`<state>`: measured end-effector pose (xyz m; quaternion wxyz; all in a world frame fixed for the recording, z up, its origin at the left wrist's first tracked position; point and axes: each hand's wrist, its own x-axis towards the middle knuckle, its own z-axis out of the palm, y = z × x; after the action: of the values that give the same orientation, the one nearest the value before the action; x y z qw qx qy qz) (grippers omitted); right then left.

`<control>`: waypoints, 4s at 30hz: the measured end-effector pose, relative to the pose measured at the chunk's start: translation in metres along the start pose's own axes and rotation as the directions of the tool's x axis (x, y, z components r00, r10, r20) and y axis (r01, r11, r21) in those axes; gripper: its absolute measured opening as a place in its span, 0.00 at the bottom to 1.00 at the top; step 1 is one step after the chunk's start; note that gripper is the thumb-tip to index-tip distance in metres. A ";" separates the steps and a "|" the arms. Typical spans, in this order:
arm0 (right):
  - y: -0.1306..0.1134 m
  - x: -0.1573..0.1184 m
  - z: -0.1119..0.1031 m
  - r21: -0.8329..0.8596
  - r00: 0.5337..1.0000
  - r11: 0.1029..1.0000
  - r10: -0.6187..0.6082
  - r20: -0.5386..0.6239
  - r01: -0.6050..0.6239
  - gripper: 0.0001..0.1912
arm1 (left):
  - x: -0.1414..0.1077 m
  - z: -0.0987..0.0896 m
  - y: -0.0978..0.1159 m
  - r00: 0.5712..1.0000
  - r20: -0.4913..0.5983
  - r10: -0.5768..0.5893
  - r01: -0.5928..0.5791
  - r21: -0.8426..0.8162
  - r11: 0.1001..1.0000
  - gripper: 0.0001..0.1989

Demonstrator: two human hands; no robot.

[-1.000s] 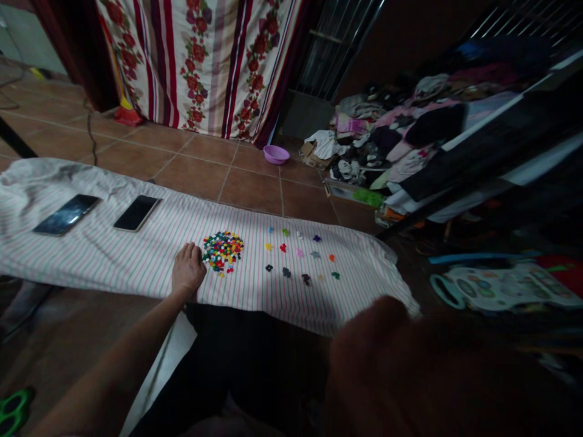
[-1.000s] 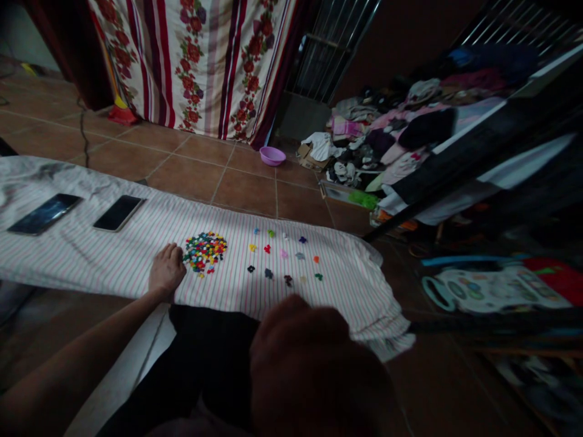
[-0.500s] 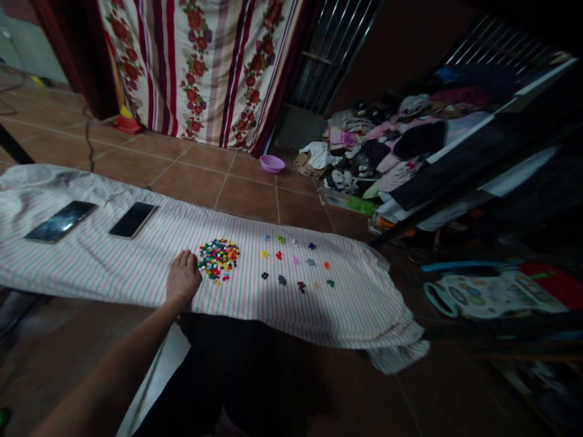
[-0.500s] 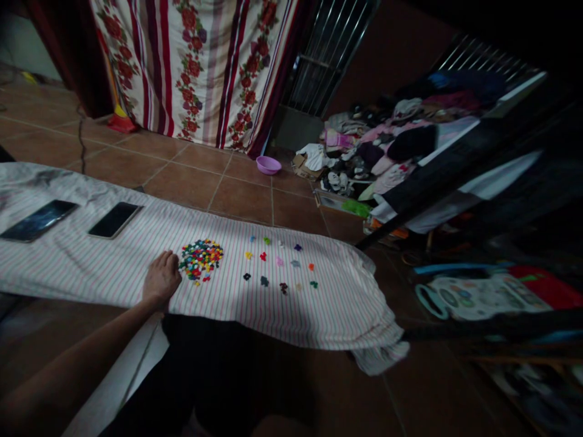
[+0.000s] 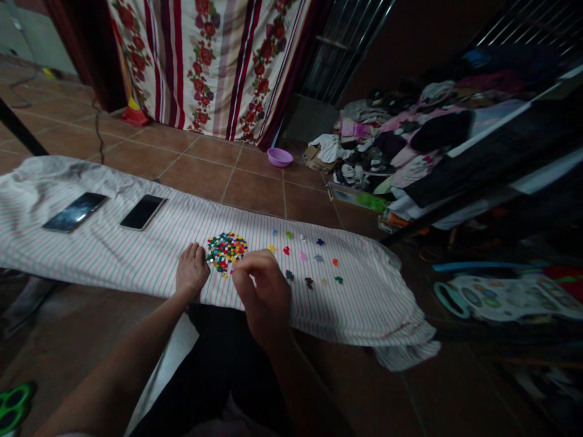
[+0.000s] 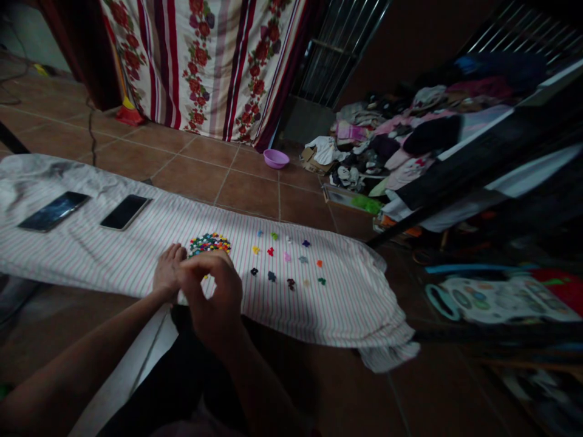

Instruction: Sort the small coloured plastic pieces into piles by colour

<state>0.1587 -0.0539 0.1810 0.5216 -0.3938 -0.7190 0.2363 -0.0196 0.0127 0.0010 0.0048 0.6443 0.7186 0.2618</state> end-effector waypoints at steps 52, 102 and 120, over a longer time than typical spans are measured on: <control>0.230 0.000 -0.075 -0.527 0.865 0.685 0.407 -0.294 -0.502 0.15 | 0.000 -0.003 0.000 0.999 -0.013 0.049 -0.048 0.053 0.997 0.18; 0.192 -0.006 0.001 -0.495 0.932 0.817 0.361 0.040 -0.296 0.16 | 0.000 -0.004 -0.001 1.000 0.000 0.025 -0.025 -0.004 1.000 0.17; 0.146 -0.038 0.053 -0.595 0.844 0.796 0.393 0.365 -0.113 0.14 | 0.000 -0.005 0.001 1.000 0.010 0.019 -0.019 -0.028 0.999 0.18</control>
<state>0.1617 0.0028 0.0320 0.1569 -0.5529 -0.7990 0.1768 -0.0201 0.0106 0.0054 0.0150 0.6524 0.7087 0.2682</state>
